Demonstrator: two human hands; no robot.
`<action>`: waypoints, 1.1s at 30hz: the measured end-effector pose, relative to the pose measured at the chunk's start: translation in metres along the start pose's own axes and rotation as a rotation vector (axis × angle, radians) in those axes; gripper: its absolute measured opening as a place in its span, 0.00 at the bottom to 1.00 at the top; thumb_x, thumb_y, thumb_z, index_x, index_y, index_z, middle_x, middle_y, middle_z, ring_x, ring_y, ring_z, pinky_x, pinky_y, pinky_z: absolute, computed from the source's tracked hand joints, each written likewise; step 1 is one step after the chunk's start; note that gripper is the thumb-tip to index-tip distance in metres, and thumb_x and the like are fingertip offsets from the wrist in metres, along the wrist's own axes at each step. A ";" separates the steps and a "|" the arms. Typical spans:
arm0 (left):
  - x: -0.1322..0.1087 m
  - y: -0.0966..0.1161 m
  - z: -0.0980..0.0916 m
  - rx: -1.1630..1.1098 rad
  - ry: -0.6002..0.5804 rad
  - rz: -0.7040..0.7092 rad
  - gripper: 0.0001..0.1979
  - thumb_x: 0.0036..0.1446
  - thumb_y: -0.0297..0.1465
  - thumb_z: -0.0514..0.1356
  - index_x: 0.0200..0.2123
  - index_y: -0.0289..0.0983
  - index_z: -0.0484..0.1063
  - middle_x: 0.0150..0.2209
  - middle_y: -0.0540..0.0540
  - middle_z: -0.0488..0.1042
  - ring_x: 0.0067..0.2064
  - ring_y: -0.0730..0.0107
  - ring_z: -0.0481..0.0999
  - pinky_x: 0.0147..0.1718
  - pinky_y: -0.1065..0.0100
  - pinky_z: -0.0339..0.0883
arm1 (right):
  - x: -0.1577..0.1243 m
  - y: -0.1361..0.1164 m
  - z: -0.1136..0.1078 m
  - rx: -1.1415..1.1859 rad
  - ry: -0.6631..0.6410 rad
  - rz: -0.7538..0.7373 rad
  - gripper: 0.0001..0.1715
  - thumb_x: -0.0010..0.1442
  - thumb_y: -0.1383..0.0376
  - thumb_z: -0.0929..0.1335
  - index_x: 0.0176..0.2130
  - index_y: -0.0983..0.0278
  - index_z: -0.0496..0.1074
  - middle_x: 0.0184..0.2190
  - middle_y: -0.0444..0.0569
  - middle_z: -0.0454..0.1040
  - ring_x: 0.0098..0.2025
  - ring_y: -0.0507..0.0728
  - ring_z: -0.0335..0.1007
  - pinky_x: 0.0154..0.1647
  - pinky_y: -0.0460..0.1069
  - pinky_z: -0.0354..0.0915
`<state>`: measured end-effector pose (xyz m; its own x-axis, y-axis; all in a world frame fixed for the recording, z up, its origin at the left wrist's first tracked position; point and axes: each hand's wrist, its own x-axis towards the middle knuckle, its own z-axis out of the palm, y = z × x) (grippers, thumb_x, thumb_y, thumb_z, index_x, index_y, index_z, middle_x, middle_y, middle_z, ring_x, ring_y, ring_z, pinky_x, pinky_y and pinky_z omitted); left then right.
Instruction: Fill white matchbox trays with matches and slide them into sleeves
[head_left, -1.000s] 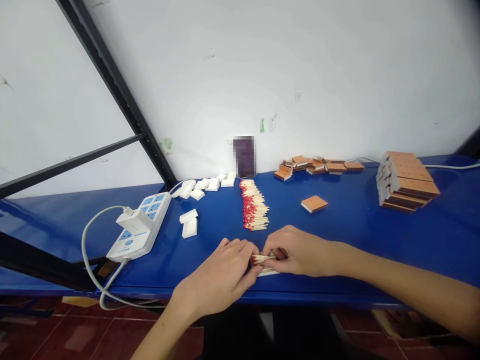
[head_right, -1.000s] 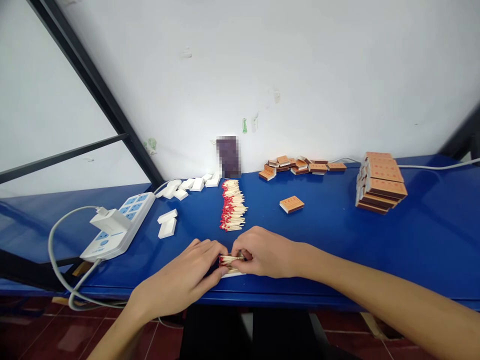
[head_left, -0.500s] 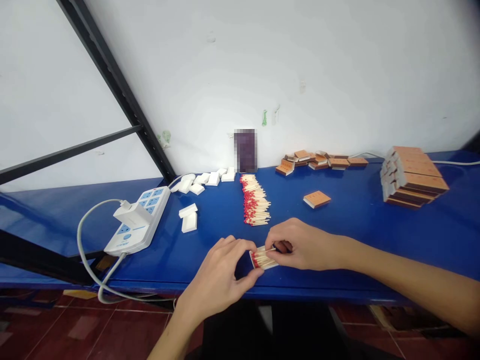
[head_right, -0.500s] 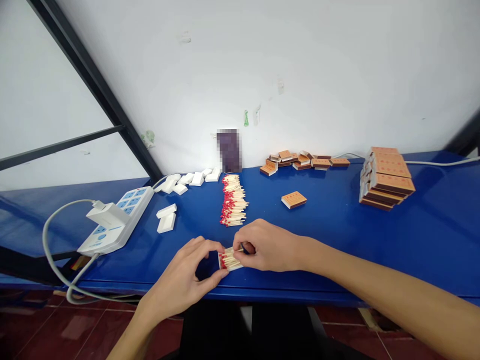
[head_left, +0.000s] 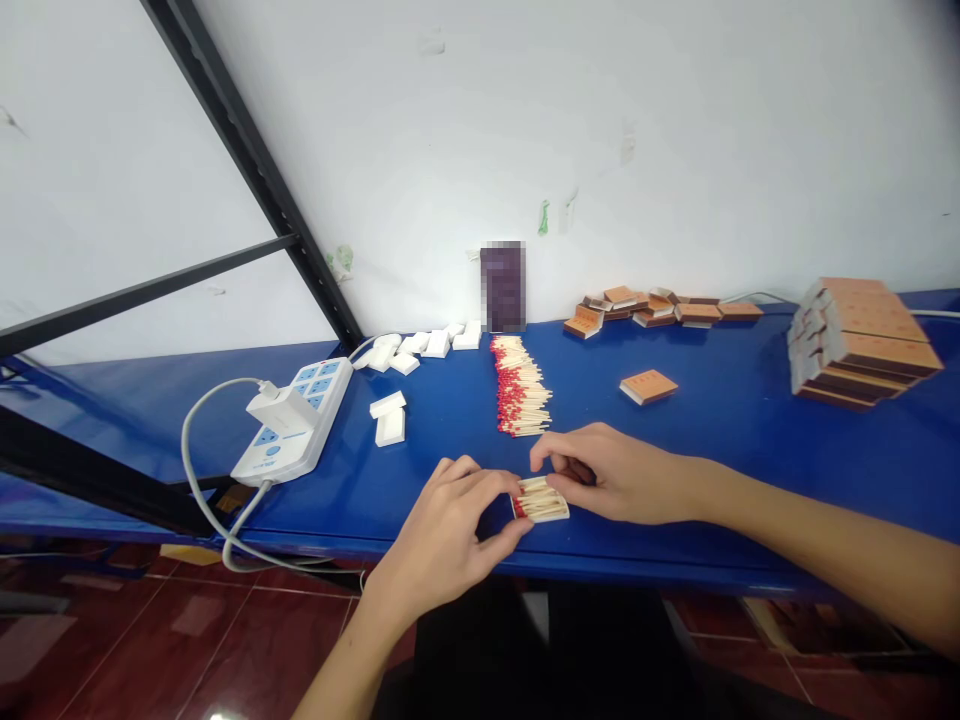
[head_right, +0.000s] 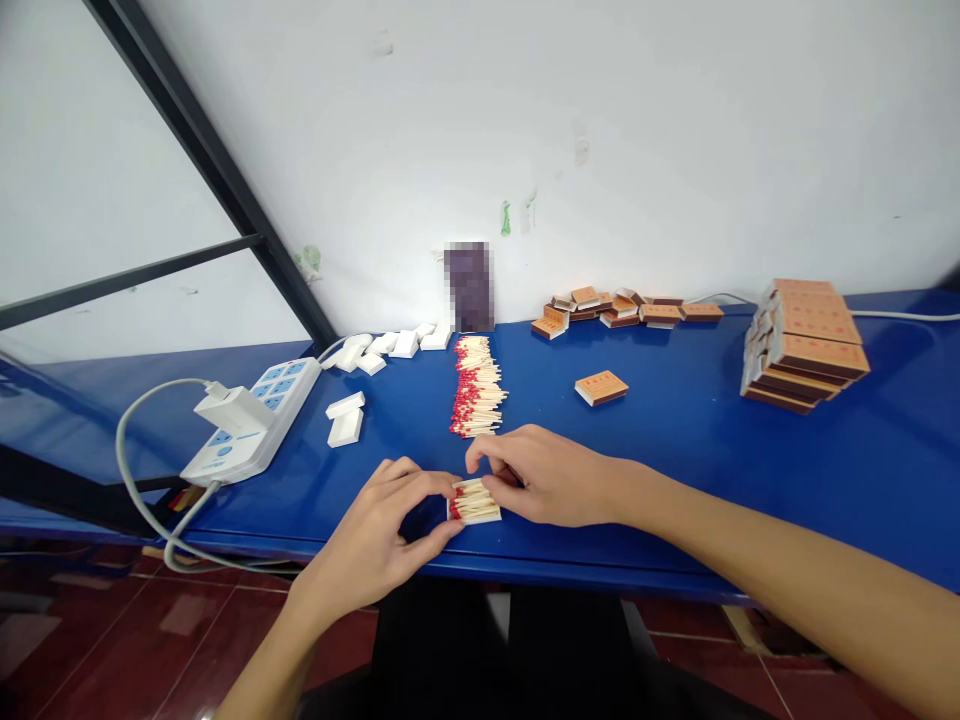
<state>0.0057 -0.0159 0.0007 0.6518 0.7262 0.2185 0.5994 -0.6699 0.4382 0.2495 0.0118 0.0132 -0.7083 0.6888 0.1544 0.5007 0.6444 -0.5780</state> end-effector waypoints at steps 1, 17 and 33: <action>0.000 0.000 0.000 -0.004 -0.001 -0.002 0.08 0.66 0.35 0.61 0.47 0.43 0.70 0.47 0.51 0.78 0.44 0.61 0.70 0.47 0.58 0.59 | 0.000 0.001 0.001 -0.005 -0.001 0.006 0.08 0.66 0.66 0.63 0.44 0.62 0.69 0.22 0.37 0.65 0.23 0.50 0.60 0.27 0.46 0.54; -0.001 -0.001 -0.001 0.064 -0.058 0.040 0.15 0.70 0.38 0.55 0.58 0.45 0.69 0.55 0.48 0.74 0.50 0.58 0.69 0.56 0.53 0.57 | 0.002 0.000 0.002 -0.028 -0.029 0.031 0.10 0.69 0.66 0.59 0.45 0.62 0.68 0.24 0.39 0.67 0.26 0.52 0.62 0.32 0.48 0.55; -0.001 -0.001 0.002 0.054 0.018 -0.024 0.28 0.66 0.39 0.61 0.65 0.44 0.58 0.56 0.44 0.68 0.52 0.55 0.65 0.58 0.52 0.61 | -0.002 0.004 0.007 -0.276 0.060 -0.022 0.15 0.61 0.59 0.68 0.46 0.62 0.72 0.38 0.48 0.77 0.37 0.57 0.73 0.37 0.51 0.62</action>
<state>0.0051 -0.0162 -0.0013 0.6286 0.7445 0.2248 0.6391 -0.6592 0.3963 0.2495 0.0113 0.0052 -0.6935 0.6871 0.2166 0.6083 0.7196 -0.3349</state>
